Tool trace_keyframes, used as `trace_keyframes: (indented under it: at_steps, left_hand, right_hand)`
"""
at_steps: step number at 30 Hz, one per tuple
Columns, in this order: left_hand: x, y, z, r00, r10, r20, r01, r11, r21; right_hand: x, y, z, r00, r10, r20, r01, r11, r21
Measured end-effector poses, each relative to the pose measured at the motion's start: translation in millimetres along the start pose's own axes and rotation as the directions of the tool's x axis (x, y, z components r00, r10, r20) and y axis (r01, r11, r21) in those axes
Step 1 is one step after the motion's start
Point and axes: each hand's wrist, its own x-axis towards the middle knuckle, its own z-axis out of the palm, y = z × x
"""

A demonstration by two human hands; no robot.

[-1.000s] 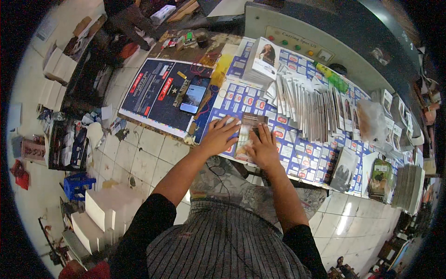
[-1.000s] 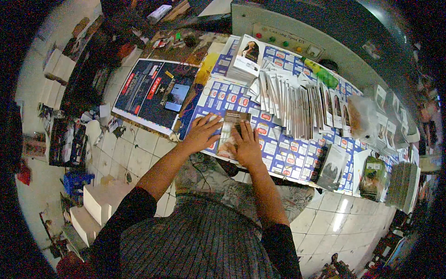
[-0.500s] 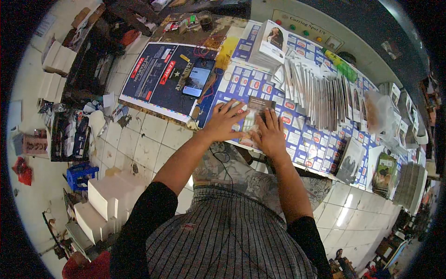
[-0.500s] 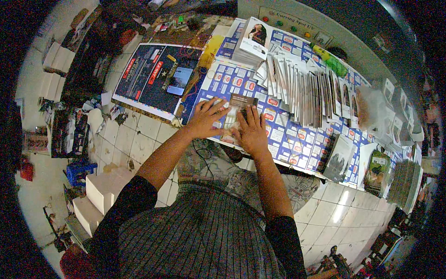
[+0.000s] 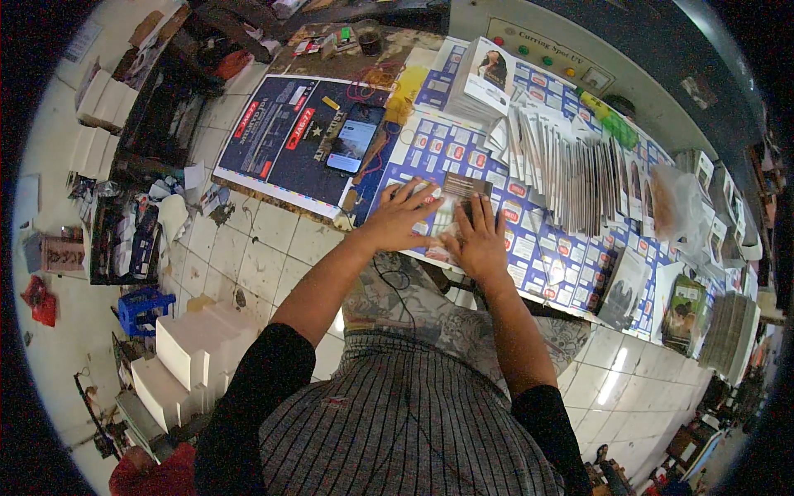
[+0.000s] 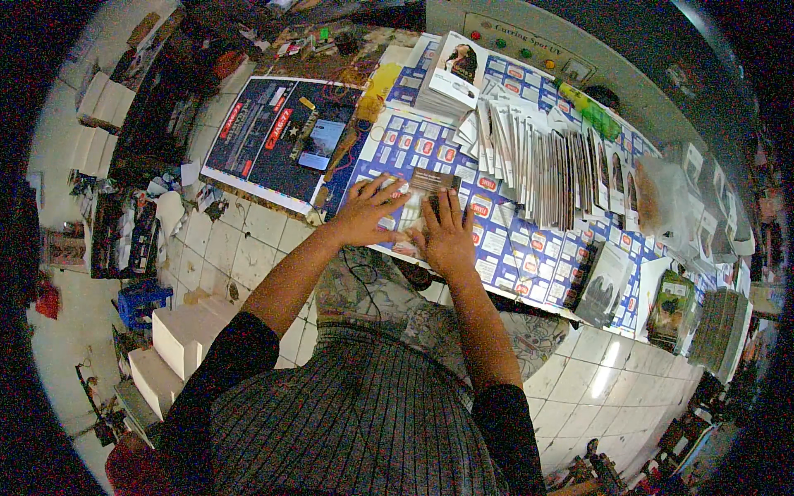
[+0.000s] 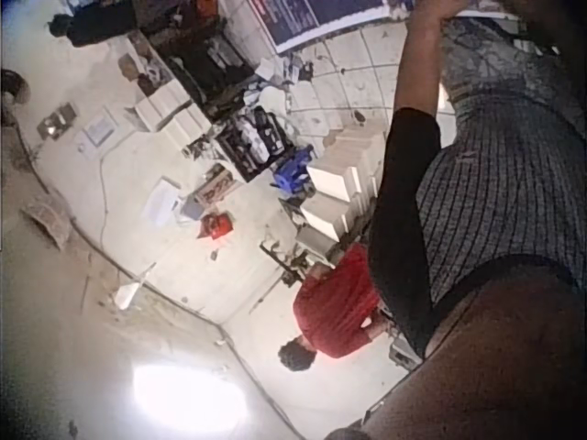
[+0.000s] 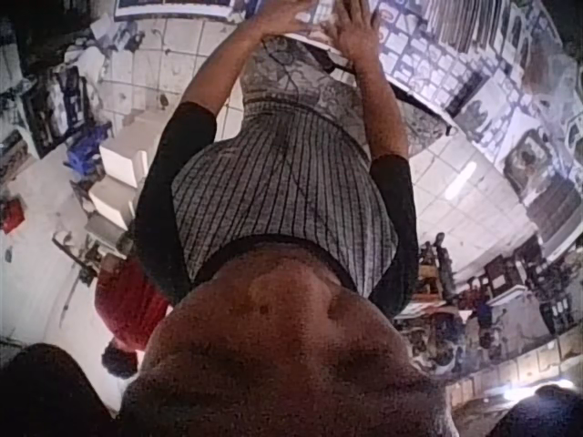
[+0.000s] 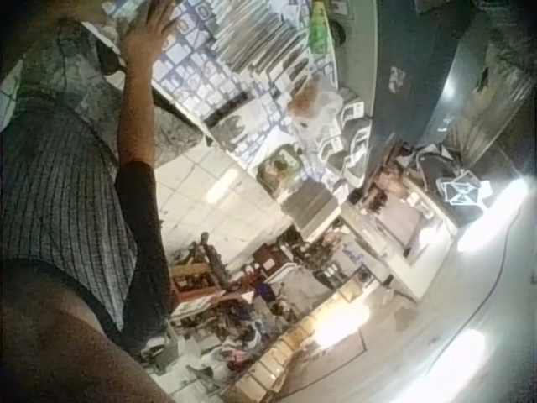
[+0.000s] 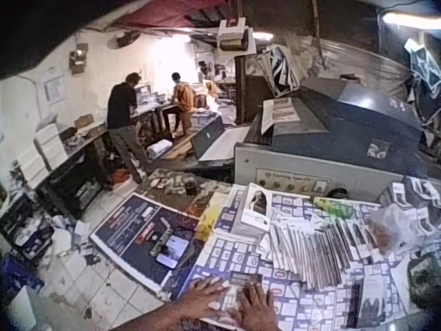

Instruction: The person picks up individual small packets from a large pile and organizes them into stacks on a patterned table.

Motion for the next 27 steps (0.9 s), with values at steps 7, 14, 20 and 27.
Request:
trace_keyframes:
  at_steps: [7, 14, 20, 27]
  left_hand:
    - [1.0, 0.4, -2.4, 0.999, -0.007, 0.032, 0.007, 1.000, -0.007]
    - [1.5, -1.5, 1.8, 1.000, 0.002, 0.014, -0.002, 1.000, -0.013]
    - [1.9, -3.0, 2.8, 1.000, 0.004, -0.007, -0.004, 1.000, -0.025]
    - [0.7, -4.0, 3.0, 1.000, 0.025, -0.002, -0.025, 1.000, -0.011]
  right_hand:
    - [-0.3, 0.5, -1.0, 1.000, 0.004, 0.025, -0.004, 1.000, -0.016]
    - [-0.8, 0.9, 0.2, 1.000, -0.015, 0.001, 0.015, 1.000, -0.025]
    - [-0.2, -1.6, -0.5, 1.000, -0.002, 0.014, 0.002, 0.999, -0.034]
    - [0.1, -2.8, -0.5, 1.000, 0.004, 0.026, -0.002, 0.998, -0.065]
